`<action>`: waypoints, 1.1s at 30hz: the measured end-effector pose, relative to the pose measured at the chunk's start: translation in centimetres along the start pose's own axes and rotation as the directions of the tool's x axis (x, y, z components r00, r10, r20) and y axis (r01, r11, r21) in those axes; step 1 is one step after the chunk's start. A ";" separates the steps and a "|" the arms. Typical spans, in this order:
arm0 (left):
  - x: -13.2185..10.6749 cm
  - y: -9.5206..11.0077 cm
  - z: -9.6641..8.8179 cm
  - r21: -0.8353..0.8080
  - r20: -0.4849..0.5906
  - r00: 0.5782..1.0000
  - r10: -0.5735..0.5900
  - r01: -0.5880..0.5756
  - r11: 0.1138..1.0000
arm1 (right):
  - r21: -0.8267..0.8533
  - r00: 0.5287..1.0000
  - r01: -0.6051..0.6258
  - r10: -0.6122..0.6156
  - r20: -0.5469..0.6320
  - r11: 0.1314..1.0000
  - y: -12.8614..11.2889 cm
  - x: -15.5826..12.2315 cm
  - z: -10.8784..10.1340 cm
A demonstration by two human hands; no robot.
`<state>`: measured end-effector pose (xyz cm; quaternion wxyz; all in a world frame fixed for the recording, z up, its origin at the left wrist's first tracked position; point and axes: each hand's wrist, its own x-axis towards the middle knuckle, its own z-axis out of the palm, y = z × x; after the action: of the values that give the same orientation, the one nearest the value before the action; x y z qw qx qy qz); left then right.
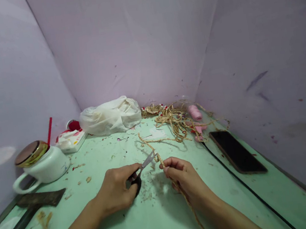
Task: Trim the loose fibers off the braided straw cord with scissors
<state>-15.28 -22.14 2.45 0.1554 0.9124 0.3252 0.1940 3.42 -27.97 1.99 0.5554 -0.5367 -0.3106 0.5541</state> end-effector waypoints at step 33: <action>-0.4 -1.5 0.8 0.190 0.051 0.998 0.037 -0.046 0.981 | -0.023 0.998 -0.046 0.047 0.050 0.999 -0.1 0.2 0.0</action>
<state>-16.02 -21.39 1.04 0.0704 0.9341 0.3194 0.1433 3.50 -27.72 2.00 0.5286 -0.5356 -0.3179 0.5767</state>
